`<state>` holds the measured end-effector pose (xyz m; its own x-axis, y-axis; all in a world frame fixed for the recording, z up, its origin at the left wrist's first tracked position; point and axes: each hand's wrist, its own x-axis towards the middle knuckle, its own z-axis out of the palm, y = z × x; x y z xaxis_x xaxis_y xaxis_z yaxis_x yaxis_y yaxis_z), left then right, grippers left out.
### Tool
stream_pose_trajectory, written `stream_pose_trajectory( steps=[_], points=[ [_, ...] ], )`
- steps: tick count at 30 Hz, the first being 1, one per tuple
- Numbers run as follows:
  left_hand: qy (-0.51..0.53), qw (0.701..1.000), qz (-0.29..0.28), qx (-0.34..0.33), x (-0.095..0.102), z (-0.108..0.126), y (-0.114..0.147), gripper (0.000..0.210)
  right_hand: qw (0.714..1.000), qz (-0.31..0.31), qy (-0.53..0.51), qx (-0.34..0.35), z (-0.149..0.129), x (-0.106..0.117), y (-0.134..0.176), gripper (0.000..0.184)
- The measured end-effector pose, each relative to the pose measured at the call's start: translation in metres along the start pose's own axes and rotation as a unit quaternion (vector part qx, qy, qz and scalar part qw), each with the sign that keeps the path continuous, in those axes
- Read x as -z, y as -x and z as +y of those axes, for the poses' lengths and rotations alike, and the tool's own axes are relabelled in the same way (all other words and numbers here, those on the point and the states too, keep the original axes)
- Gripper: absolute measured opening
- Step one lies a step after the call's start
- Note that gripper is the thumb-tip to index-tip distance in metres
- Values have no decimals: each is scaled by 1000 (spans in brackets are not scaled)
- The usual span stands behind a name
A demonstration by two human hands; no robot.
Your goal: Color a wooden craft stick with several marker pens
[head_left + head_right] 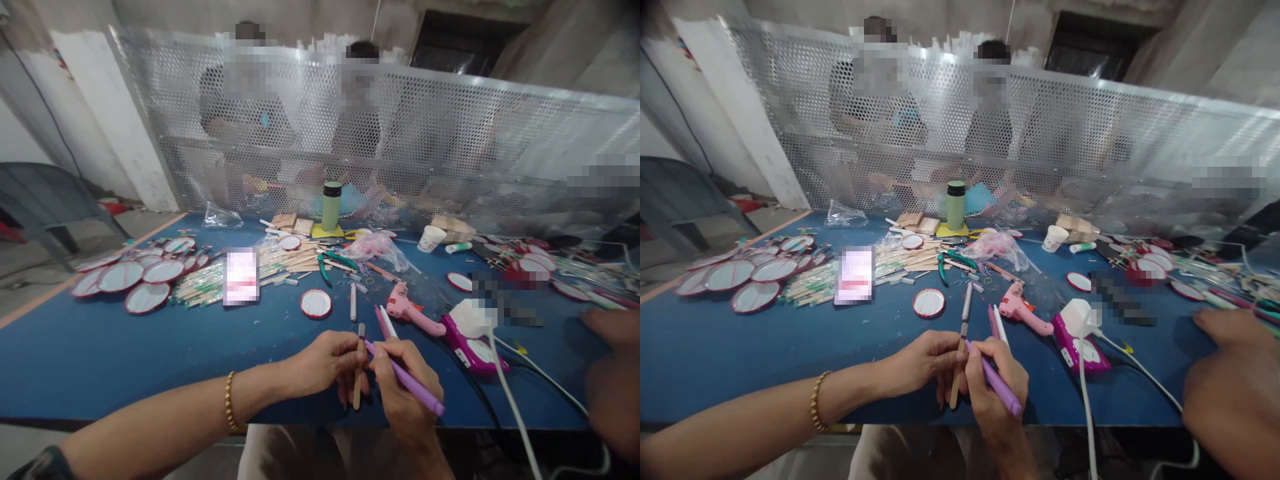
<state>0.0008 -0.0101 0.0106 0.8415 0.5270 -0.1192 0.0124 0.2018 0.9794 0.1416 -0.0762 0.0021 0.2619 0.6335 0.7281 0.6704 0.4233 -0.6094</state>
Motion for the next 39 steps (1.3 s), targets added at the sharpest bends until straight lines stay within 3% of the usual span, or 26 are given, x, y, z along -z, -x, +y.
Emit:
stream_pose_trajectory(
  steps=[39],
  points=[
    [21,1000,-1,-2,0,-2,-1,59,1000,16,13,10,2,0,0,21]
  ],
)
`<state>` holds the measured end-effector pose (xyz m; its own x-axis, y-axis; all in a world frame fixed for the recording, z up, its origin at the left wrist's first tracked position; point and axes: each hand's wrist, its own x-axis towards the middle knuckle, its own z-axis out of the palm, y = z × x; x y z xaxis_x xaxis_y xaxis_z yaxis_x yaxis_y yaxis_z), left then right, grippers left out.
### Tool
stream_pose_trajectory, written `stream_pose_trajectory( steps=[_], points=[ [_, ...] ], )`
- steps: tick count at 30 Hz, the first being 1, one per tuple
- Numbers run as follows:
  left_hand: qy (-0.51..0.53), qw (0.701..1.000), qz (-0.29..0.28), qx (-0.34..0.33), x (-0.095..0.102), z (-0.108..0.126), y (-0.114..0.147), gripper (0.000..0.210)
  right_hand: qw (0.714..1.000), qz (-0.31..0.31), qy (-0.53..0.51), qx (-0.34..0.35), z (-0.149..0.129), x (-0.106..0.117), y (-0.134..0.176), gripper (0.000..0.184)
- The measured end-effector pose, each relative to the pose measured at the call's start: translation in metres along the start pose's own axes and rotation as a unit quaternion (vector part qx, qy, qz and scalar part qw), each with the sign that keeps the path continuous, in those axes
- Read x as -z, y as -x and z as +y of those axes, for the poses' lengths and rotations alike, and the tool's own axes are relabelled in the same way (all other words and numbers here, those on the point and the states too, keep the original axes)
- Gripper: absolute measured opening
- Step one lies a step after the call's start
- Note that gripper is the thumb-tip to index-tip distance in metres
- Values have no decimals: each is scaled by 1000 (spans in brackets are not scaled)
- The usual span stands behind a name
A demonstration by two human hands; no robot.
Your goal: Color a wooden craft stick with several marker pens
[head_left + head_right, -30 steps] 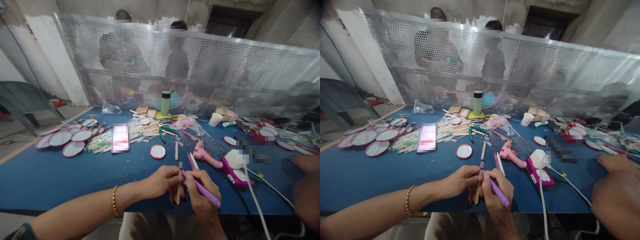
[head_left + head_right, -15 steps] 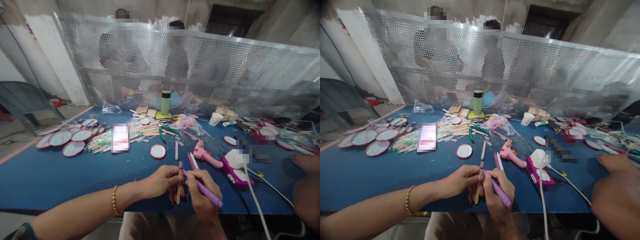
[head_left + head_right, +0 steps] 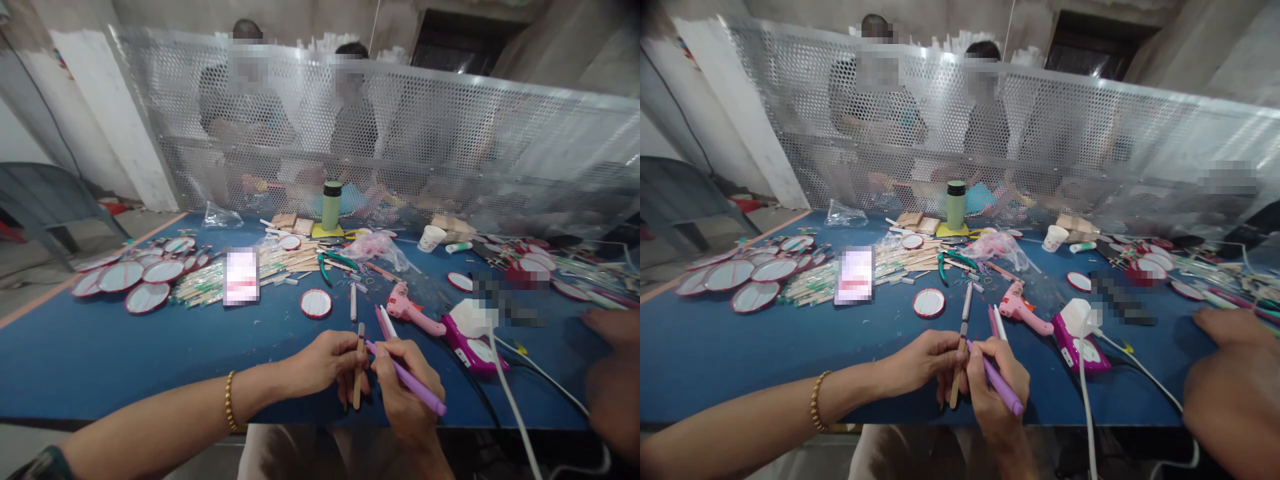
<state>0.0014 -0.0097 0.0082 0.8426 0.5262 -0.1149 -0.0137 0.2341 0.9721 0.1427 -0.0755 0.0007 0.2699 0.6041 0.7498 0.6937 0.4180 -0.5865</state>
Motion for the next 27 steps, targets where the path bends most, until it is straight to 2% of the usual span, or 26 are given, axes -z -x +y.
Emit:
stream_pose_trajectory(
  steps=[27],
  points=[
    [-19,1000,-3,2,0,2,1,59,1000,-16,-3,7,-2,-1,-3,21]
  ],
)
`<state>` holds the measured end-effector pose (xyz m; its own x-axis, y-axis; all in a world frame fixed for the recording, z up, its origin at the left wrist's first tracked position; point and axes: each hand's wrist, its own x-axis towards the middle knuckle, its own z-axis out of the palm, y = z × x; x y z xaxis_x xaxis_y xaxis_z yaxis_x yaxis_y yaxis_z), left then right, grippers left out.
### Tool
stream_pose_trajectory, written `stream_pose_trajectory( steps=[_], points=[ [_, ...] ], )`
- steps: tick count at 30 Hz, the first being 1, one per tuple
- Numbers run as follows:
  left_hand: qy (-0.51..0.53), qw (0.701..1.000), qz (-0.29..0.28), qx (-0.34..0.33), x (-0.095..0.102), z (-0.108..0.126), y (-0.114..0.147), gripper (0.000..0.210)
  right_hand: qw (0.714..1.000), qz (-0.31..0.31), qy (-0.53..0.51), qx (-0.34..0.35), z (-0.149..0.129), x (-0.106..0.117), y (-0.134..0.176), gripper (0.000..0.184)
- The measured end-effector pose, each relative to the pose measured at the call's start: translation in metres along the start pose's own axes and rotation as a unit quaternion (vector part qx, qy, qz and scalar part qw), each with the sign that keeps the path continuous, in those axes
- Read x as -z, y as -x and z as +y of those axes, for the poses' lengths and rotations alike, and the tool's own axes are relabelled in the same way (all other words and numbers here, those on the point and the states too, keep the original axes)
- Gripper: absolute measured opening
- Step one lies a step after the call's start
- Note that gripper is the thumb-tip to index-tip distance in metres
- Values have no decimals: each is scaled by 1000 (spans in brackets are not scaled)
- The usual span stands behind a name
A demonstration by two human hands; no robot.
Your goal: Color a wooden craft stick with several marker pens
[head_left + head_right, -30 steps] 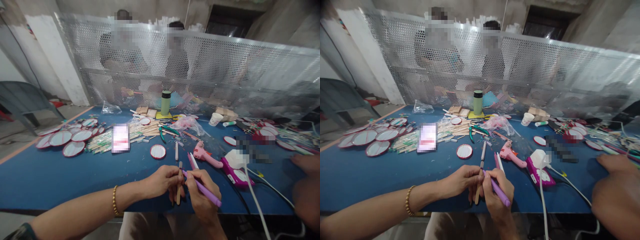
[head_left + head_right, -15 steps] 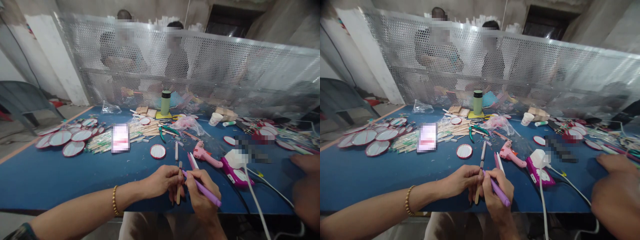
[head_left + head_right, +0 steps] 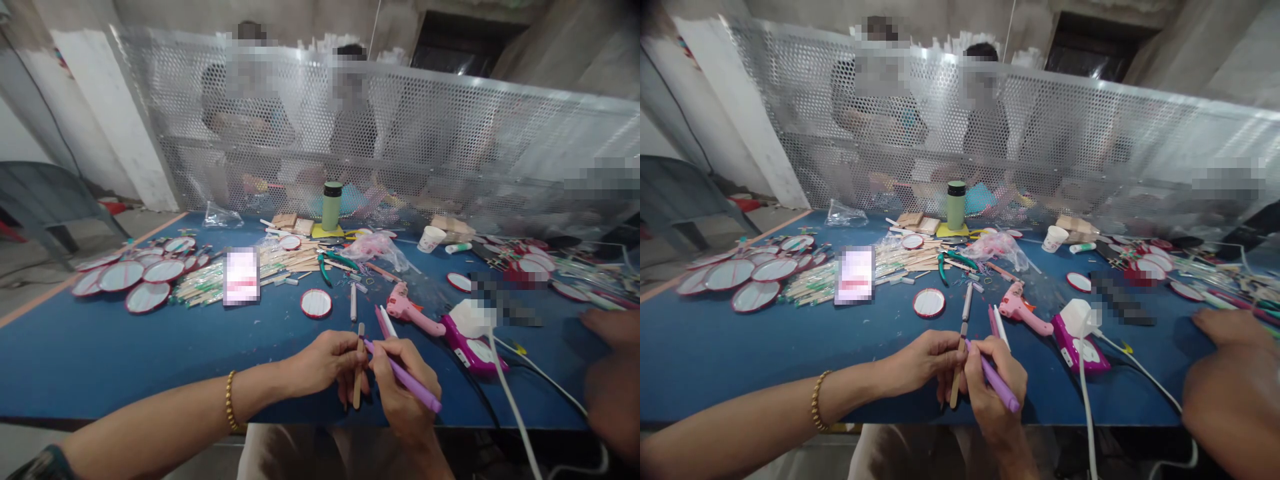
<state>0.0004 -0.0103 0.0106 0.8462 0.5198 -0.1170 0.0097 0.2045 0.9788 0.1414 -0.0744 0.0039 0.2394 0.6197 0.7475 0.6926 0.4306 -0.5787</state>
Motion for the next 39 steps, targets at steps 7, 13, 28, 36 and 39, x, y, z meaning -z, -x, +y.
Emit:
stream_pose_trajectory(
  steps=[7,13,28,36,39],
  points=[
    [5,1000,1,1,0,-1,-1,61,1000,9,-1,-11,1,1,3,19],
    [3,1000,4,-2,0,0,0,61,1000,-7,-3,-2,2,1,3,19],
    [2,1000,2,-7,-1,0,-1,61,1000,-19,3,-4,-1,2,1,20],
    [2,1000,1,-6,1,-3,-1,61,1000,-16,2,-3,-1,2,1,19],
    [1,1000,0,-4,0,-1,-1,62,1000,-11,-4,-4,0,1,2,19]
  ],
)
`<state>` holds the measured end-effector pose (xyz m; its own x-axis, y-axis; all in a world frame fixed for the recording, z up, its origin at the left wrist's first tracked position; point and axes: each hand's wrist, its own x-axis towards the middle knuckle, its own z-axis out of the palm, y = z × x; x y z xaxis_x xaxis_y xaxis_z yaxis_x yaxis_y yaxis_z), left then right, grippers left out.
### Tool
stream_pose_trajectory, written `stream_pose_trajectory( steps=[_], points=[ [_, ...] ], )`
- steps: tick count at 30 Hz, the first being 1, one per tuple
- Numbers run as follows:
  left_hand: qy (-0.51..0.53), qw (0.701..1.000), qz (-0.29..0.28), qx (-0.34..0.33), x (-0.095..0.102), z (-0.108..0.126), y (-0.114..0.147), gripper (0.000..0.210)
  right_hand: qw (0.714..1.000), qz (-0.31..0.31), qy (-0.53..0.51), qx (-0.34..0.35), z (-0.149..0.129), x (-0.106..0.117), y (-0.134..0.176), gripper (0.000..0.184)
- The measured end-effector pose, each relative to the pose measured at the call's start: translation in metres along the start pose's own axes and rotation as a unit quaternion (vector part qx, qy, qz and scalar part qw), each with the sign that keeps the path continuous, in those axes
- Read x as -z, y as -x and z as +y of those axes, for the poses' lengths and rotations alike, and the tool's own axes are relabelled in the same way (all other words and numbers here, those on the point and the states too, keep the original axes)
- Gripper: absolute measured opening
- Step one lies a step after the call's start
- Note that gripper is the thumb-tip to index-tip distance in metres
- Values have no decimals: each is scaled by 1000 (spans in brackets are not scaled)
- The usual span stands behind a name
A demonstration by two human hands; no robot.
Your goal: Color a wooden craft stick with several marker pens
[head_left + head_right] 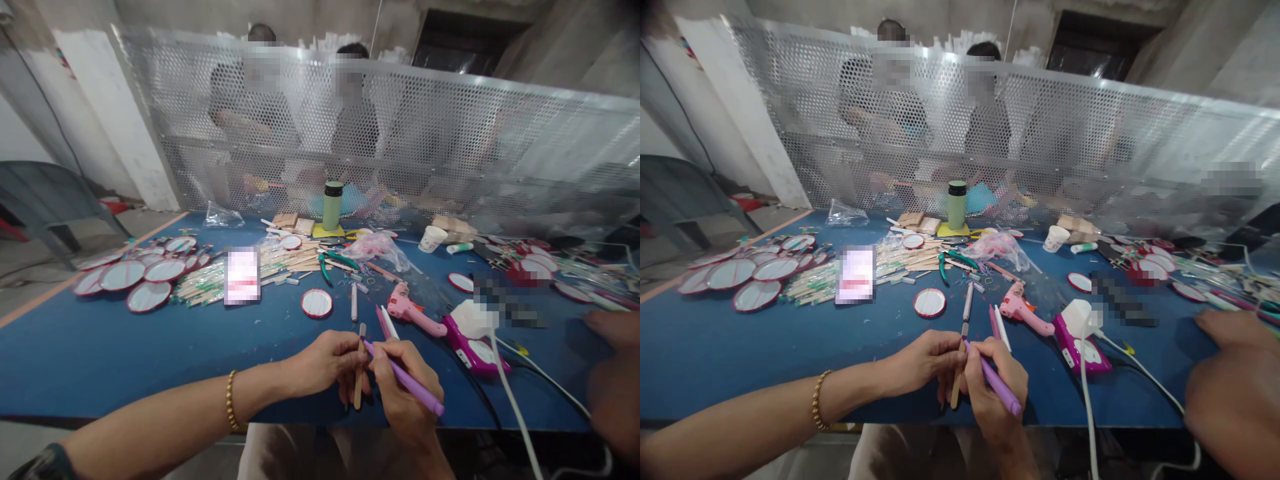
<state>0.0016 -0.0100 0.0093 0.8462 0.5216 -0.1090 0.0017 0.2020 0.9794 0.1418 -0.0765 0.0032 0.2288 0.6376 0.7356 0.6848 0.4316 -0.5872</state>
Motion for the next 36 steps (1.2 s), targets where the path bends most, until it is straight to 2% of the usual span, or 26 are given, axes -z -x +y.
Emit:
stream_pose_trajectory(
  steps=[12,20,36],
  points=[
    [-6,1000,5,-1,0,0,0,63,1000,-13,4,-5,-1,0,0,19],
    [-3,1000,7,6,-1,3,1,62,1000,11,0,12,1,-1,0,20],
    [-4,1000,3,-8,1,-2,0,62,1000,-18,-9,5,1,-1,1,18]
  ],
)
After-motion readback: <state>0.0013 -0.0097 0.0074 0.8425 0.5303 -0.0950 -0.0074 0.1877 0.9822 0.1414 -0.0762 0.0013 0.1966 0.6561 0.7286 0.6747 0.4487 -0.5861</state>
